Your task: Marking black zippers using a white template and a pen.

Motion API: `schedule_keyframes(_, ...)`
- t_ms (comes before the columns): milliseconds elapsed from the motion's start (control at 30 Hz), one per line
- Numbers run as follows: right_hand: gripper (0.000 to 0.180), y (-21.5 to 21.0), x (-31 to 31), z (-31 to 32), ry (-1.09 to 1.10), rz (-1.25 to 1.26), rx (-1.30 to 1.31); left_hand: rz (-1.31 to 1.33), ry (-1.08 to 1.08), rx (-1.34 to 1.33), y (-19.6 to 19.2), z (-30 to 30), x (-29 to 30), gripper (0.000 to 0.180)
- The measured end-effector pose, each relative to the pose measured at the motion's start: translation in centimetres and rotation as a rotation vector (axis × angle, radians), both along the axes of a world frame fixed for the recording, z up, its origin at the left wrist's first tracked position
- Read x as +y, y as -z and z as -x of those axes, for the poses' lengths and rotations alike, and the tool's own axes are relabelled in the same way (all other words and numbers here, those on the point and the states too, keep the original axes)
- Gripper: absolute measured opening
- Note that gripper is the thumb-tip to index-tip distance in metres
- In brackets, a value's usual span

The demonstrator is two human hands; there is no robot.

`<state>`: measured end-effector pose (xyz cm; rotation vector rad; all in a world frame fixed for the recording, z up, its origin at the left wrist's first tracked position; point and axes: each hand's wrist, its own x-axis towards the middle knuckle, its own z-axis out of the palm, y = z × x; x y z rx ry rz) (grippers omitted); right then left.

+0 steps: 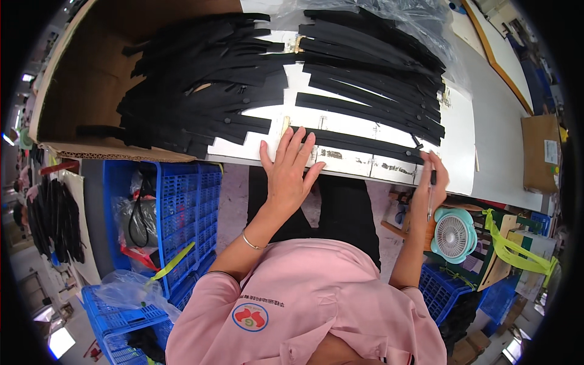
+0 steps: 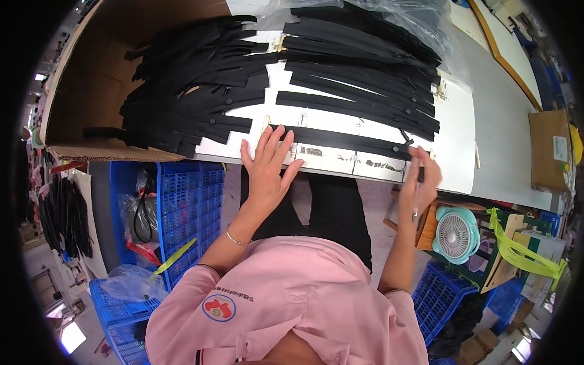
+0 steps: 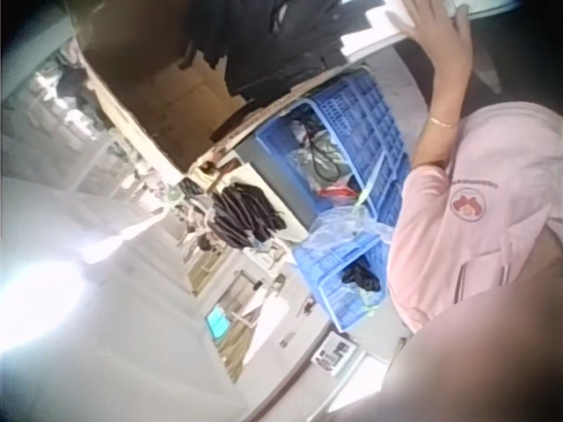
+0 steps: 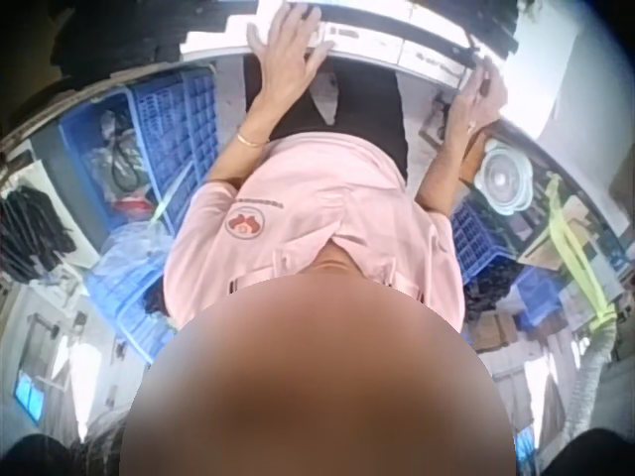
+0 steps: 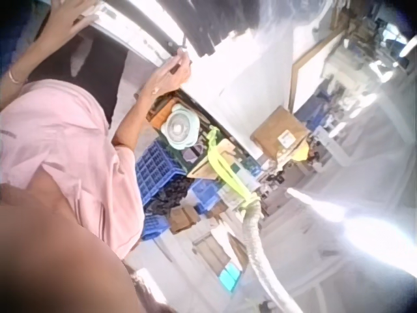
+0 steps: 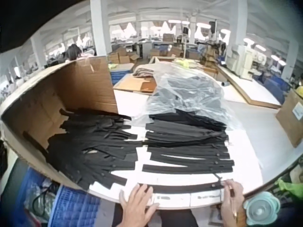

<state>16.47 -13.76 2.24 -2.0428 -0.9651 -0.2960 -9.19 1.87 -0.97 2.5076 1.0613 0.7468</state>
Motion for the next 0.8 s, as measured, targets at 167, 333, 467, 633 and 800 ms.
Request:
schedule_keyframes(167,0.021,-2.4,6.3,5.5,-0.361,-0.050,0.570,-0.032,-0.020,-0.016,0.0,0.3,0.0,0.059)
schedule_keyframes(333,0.021,-1.2,11.9,8.7,-0.493,-0.082,0.754,-0.017,-0.034,-0.022,0.2,0.1,0.0,0.060)
schedule_keyframes(467,0.022,1.2,13.0,9.3,-0.533,-0.042,0.592,0.009,-0.030,-0.059,0.3,0.0,-0.1,0.060)
schedule_keyframes(633,0.025,1.6,13.3,9.2,-0.559,-0.035,0.503,-0.024,-0.037,-0.056,0.4,0.1,-0.1,0.060)
schedule_keyframes(800,0.023,1.2,13.1,9.3,-0.554,0.052,0.497,-0.045,-0.035,-0.063,0.4,0.1,-0.1,0.059)
